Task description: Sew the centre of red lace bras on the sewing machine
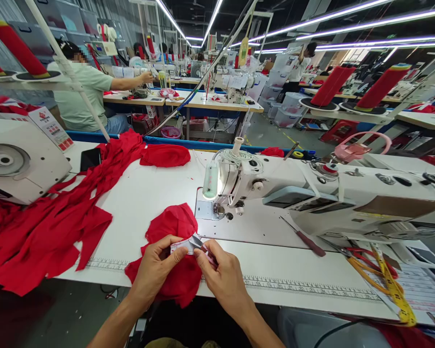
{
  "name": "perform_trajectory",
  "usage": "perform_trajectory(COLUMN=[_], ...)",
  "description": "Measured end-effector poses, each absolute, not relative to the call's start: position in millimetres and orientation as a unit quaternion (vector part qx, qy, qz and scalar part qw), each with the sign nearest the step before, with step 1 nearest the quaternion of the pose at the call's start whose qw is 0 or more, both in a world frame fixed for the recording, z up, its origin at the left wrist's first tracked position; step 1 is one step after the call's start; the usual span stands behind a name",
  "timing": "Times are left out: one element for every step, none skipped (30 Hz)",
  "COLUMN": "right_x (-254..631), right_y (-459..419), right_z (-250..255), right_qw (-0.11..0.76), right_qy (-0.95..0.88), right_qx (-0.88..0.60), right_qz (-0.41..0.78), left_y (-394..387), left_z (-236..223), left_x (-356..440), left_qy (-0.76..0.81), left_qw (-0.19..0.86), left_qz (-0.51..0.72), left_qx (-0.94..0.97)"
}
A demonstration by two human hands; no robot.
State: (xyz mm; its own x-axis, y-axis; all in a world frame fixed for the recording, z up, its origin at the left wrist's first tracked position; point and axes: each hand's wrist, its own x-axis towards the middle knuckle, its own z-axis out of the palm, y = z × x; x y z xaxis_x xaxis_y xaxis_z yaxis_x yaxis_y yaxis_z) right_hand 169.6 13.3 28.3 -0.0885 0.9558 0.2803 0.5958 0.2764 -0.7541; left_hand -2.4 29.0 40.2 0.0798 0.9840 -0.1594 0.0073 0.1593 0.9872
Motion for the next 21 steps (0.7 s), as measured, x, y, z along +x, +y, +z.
perform_trajectory(right_x=[169.1, 168.4, 167.9, 167.4, 167.3, 167.7, 168.6, 170.0, 171.8, 174.0, 176.2, 178.3, 180.1, 181.4, 182.2, 182.5, 182.3, 181.7, 181.0, 180.4, 180.1], right_y=[13.0, 12.8, 12.8, 13.2, 13.9, 14.9, 16.1, 17.4, 18.8, 20.0, 21.1, 22.0, 22.8, 23.7, 24.6, 25.6, 26.8, 27.8, 28.7, 29.2, 29.3], right_z=[27.5, 26.7, 26.0, 25.4, 24.8, 24.4, 24.2, 24.1, 24.2, 24.5, 25.2, 26.1, 27.4, 29.0, 31.0, 33.3, 35.8, 38.5, 41.2, 43.4, 44.9], right_qw=[0.388, 0.391, 0.393, 0.396, 0.400, 0.408, 0.418, 0.430, 0.441, 0.450, 0.455, 0.455, 0.450, 0.444, 0.437, 0.433, 0.430, 0.427, 0.424, 0.417, 0.406], right_qy=[-0.706, -0.711, -0.715, -0.716, -0.713, -0.704, -0.689, -0.668, -0.648, -0.631, -0.621, -0.617, -0.617, -0.617, -0.615, -0.611, -0.608, -0.608, -0.611, -0.620, -0.633], right_qx=[-0.555, -0.557, -0.557, -0.557, -0.555, -0.553, -0.550, -0.548, -0.546, -0.545, -0.543, -0.539, -0.533, -0.525, -0.517, -0.512, -0.510, -0.511, -0.515, -0.519, -0.524], right_qz=[0.208, 0.179, 0.154, 0.144, 0.153, 0.181, 0.220, 0.260, 0.295, 0.319, 0.335, 0.348, 0.364, 0.383, 0.404, 0.421, 0.431, 0.433, 0.427, 0.416, 0.401], left_y=[29.2, 29.3, 29.4, 29.4, 29.4, 29.3, 29.1, 29.0, 28.8, 28.7, 28.7, 28.7, 28.7, 28.8, 28.8, 28.8, 28.8, 28.7, 28.6, 28.5, 28.4], left_z=[40.0, 40.0, 40.2, 40.7, 41.3, 42.2, 43.1, 43.9, 44.5, 44.8, 44.7, 44.2, 43.4, 42.3, 41.2, 40.1, 39.2, 38.6, 38.3, 38.3, 38.7], left_x=[-2.3, -2.1, -1.9, -1.7, -1.5, -1.3, -1.2, -1.1, -1.2, -1.4, -1.7, -2.0, -2.3, -2.6, -2.7, -2.7, -2.6, -2.4, -2.2, -2.2, -2.6], left_qy=[0.518, 0.519, 0.520, 0.521, 0.522, 0.523, 0.523, 0.524, 0.525, 0.526, 0.528, 0.530, 0.531, 0.531, 0.529, 0.526, 0.523, 0.522, 0.521, 0.523, 0.525], left_qw=[0.558, 0.559, 0.559, 0.559, 0.559, 0.560, 0.563, 0.566, 0.569, 0.571, 0.572, 0.572, 0.569, 0.564, 0.559, 0.551, 0.543, 0.533, 0.525, 0.516, 0.509], left_qz=[0.437, 0.436, 0.436, 0.436, 0.435, 0.436, 0.435, 0.435, 0.436, 0.436, 0.436, 0.435, 0.434, 0.433, 0.434, 0.434, 0.435, 0.436, 0.436, 0.435, 0.433], left_qx=[0.478, 0.477, 0.476, 0.475, 0.474, 0.472, 0.469, 0.464, 0.459, 0.454, 0.451, 0.450, 0.454, 0.460, 0.469, 0.480, 0.493, 0.504, 0.513, 0.521, 0.527])
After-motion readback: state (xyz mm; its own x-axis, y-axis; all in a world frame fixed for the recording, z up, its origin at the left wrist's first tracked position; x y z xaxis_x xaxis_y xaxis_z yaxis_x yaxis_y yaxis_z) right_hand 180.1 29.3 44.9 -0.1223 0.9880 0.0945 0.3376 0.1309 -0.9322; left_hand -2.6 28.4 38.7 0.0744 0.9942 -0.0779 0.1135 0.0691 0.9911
